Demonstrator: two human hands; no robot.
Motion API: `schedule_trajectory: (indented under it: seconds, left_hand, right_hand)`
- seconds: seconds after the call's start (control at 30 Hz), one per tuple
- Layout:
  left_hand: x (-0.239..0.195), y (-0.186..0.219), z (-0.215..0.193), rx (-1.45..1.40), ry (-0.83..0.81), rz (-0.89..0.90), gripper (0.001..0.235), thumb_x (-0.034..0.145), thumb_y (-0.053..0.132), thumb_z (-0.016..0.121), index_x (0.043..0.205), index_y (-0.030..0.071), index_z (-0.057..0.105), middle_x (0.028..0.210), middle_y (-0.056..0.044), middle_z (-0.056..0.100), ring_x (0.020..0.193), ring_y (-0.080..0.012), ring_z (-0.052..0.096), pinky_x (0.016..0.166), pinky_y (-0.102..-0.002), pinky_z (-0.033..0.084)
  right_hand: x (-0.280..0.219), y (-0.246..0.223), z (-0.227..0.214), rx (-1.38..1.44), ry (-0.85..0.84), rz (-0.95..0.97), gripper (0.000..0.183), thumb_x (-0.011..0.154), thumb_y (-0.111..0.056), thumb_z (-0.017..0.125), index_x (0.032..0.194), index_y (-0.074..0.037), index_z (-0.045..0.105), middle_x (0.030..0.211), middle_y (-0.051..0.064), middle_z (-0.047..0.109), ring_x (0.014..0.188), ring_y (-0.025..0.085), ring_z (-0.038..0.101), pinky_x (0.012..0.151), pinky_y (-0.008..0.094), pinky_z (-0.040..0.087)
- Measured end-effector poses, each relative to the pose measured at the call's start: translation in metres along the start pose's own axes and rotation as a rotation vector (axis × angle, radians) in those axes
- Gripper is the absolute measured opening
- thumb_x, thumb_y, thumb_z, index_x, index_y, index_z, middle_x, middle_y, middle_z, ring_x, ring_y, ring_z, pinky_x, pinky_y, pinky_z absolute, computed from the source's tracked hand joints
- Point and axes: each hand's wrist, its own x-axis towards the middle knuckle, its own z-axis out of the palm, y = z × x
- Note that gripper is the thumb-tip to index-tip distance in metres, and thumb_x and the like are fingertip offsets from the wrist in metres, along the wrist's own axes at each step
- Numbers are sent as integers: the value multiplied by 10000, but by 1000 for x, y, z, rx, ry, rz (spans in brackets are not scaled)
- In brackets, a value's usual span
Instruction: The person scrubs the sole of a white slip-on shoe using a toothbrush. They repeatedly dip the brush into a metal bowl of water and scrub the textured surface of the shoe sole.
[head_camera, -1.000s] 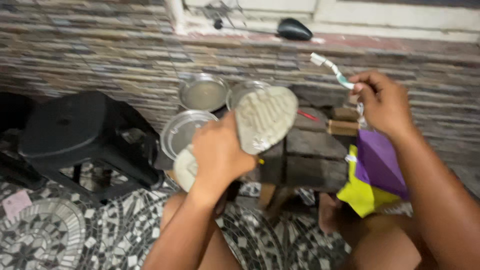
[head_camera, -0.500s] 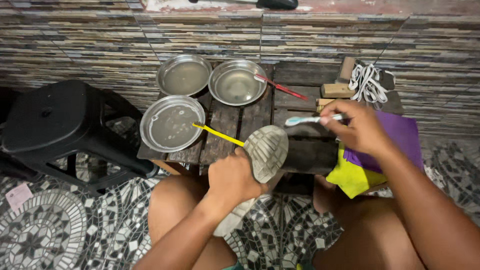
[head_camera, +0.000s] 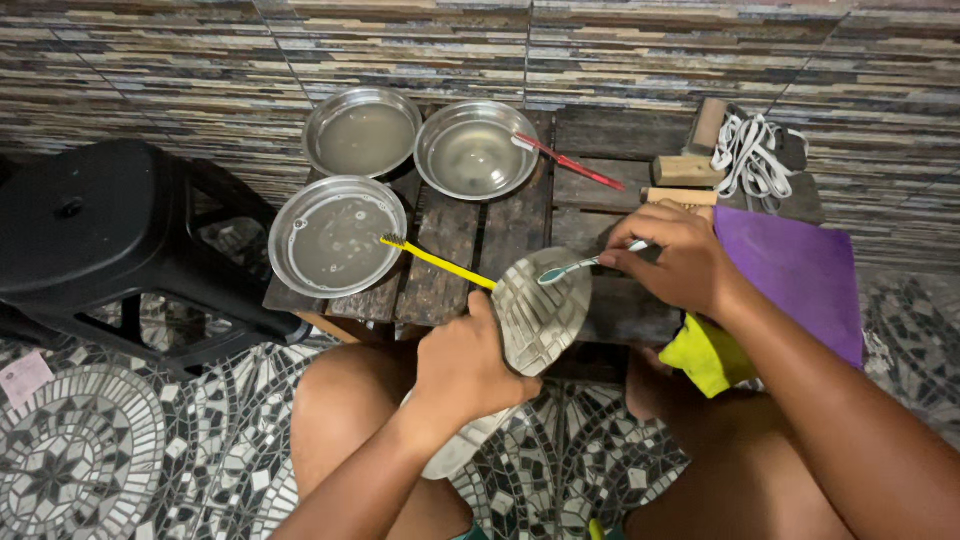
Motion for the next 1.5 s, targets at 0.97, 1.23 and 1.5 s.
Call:
schedule_trajectory:
  seconds: [0.97,1.23,1.5]
  left_hand:
    - [8,-18,-35,153,-174,-34,922,694,538,826,1449,185,430,1281,-151,725,1162,-492,709,970,-576,572]
    - [8,-21,-33,158,-175,-13,946,689,553,841,1456,192,422,1285,-145,723,1146,-490,714,941,-594,582]
    - [5,-16,-39,166,-190,-19,925,713,540,851,1459,200,423,1287,-143,725,1166,-477,711,959,-579,585]
  right_hand:
    - [-9,5,27,222,-196,-34,41,907,-270,799,911,-311,804,892,-76,760,910,197,729,859,329,494]
    - [-15,22,40,239,-252,-113,45,917,-254,784,886,-272,811,960,-13,750,899,267,726,896,404,507]
    - [-20,2,33,141,-259,-110,35,923,-365,787,930,-331,790,969,-51,728,953,205,713,903,388,401]
